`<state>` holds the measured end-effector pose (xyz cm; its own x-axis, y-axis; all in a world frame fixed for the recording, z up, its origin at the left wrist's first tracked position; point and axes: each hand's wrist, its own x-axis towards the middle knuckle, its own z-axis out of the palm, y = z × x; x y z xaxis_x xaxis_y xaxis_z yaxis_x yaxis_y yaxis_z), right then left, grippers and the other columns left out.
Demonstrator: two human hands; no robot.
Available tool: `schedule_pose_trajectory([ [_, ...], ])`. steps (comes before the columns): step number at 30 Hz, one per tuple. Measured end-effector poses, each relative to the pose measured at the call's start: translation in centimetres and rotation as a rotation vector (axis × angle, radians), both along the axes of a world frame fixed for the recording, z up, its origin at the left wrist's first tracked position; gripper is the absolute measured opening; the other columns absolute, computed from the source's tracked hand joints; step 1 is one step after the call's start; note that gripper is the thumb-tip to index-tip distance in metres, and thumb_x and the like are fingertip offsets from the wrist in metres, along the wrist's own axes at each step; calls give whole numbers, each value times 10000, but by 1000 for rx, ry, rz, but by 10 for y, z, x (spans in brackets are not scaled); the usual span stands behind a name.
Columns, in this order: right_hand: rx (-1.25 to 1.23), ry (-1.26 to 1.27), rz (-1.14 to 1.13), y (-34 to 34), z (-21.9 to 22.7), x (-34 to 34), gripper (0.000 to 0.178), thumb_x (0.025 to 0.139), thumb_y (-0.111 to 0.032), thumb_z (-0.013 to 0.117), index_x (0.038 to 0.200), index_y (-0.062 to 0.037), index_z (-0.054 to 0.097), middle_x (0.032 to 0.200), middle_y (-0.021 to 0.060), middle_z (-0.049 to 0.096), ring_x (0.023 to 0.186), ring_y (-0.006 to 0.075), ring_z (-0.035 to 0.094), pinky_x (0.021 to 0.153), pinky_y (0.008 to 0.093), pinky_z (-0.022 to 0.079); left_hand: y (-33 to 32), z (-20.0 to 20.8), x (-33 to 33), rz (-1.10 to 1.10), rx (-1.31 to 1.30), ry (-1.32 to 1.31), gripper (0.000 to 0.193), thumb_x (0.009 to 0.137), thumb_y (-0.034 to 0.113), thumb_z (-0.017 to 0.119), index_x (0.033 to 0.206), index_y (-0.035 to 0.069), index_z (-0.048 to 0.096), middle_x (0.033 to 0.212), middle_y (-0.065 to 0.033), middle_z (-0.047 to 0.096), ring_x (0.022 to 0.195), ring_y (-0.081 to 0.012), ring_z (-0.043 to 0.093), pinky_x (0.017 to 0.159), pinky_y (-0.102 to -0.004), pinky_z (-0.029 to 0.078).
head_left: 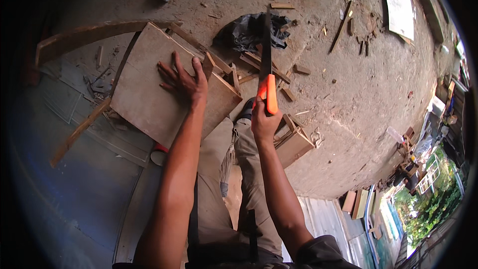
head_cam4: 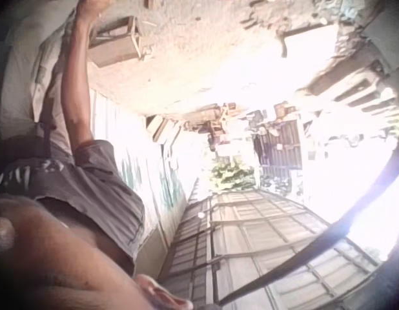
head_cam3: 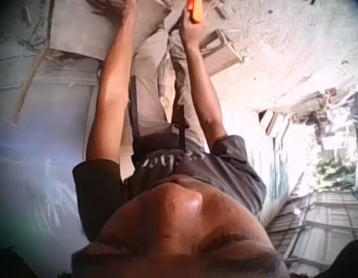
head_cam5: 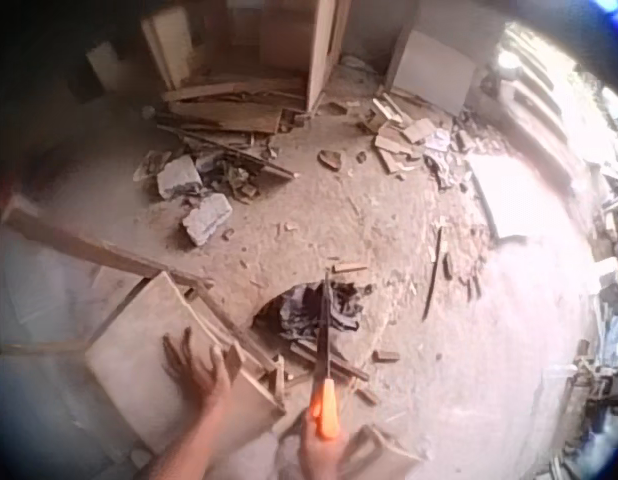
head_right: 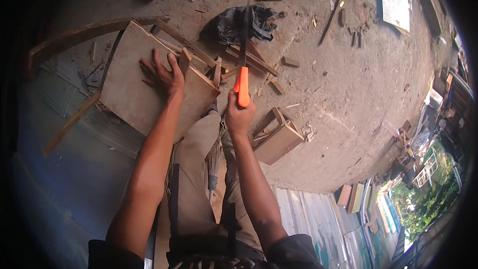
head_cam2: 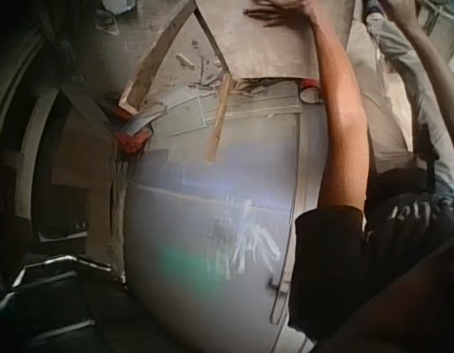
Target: The person uses a hand saw to cut a piece of wood placed on a makeshift workbench. They hold the wood steady with one hand and saw with the other, producing wood shavings.
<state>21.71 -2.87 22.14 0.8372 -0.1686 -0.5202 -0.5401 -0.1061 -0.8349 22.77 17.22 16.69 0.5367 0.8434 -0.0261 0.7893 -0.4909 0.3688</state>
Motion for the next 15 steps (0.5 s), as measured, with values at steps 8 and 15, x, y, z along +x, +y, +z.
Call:
schedule_pose_trajectory([
  [8, -167, -219, 357, -76, 65, -89, 85, 775, -51, 692, 776, -3, 622, 606, 147, 571, 512, 249, 599, 533, 332, 464, 9, 5, -8, -680, -57, 103, 502, 854, 594, 616, 1295, 354, 626, 1591, -129, 247, 1477, -350, 180, 1033, -786, 14],
  [15, -294, -101, 499, -185, 86, -136, 96, 789, -71, 679, 788, 5, 621, 626, 150, 586, 539, 253, 593, 547, 343, 458, -29, 44, 4, -643, -260, -115, 366, 972, 345, 569, 1145, 24, 545, 1106, -152, 634, 1039, -366, 591, 922, -469, 444],
])
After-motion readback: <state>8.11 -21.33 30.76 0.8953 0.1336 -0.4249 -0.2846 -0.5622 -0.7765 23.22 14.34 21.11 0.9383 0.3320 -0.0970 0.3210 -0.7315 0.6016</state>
